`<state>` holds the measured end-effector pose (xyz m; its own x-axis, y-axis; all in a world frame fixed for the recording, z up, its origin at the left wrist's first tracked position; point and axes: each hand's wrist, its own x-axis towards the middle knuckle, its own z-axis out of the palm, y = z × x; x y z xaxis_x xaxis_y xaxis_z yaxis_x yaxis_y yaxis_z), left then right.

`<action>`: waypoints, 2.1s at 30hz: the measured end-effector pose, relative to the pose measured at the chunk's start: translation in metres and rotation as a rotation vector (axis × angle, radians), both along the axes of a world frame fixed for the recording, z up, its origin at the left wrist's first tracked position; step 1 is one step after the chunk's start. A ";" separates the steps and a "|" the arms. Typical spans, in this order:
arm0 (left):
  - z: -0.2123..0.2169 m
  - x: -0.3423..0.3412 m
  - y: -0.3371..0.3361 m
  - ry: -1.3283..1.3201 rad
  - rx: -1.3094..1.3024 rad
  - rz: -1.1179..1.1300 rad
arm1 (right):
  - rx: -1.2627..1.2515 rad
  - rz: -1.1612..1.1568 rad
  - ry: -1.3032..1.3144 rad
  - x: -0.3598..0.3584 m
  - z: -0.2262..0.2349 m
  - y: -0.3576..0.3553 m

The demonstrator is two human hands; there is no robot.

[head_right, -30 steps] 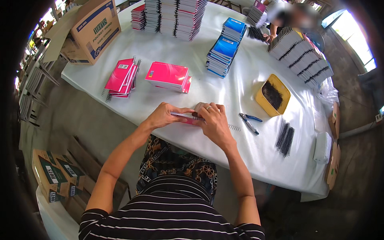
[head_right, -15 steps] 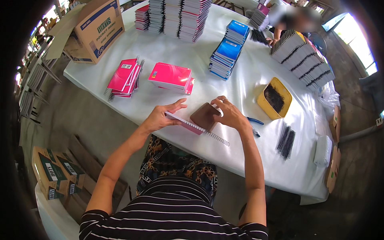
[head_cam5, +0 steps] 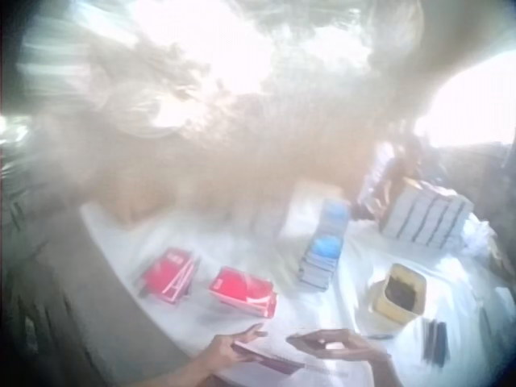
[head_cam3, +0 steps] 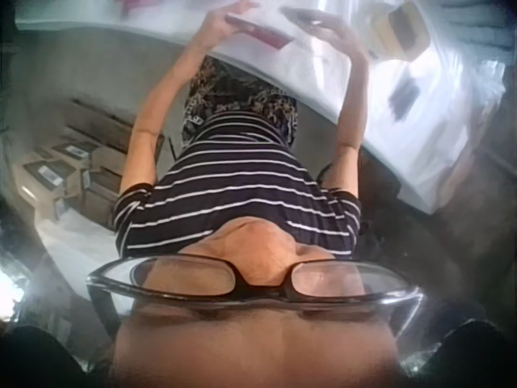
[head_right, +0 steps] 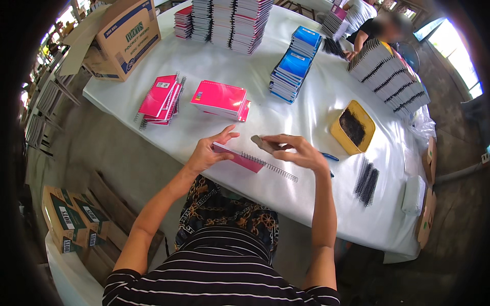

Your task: The person assembles spiral notebooks by threading metal coils through the prepunched holes of paper stacks and pink covers. They use pliers to crimp the coil ends and place the finished notebooks in a stack on the table.

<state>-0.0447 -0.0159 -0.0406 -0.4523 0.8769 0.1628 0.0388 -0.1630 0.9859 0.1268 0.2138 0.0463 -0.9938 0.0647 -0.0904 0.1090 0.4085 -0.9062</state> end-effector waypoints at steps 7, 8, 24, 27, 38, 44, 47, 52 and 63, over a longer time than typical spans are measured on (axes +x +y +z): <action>-0.004 0.000 0.002 0.111 -0.012 0.075 | 0.044 0.137 -0.219 -0.013 0.012 -0.003; -0.004 0.002 0.004 0.094 0.017 0.098 | 0.016 0.139 -0.210 -0.010 0.006 -0.001; -0.005 0.002 0.010 -0.012 -0.035 -0.045 | 0.032 0.131 -0.124 -0.008 -0.007 -0.008; -0.006 -0.001 0.007 -0.047 -0.076 -0.074 | 0.060 0.166 -0.087 -0.007 -0.005 -0.007; -0.005 0.000 0.003 0.016 -0.136 -0.056 | 0.144 0.130 -0.175 -0.026 -0.007 -0.021; -0.004 -0.001 0.000 0.046 -0.151 -0.058 | 0.087 0.125 -0.058 -0.028 -0.008 -0.020; -0.003 -0.005 0.001 0.061 -0.124 -0.061 | 0.302 -0.063 -0.050 -0.022 -0.013 -0.013; -0.007 -0.011 -0.003 0.061 -0.085 -0.128 | 0.695 -0.183 0.309 -0.021 0.001 -0.061; -0.001 -0.007 -0.006 0.089 -0.112 -0.134 | 0.818 -0.210 0.440 -0.037 -0.022 -0.110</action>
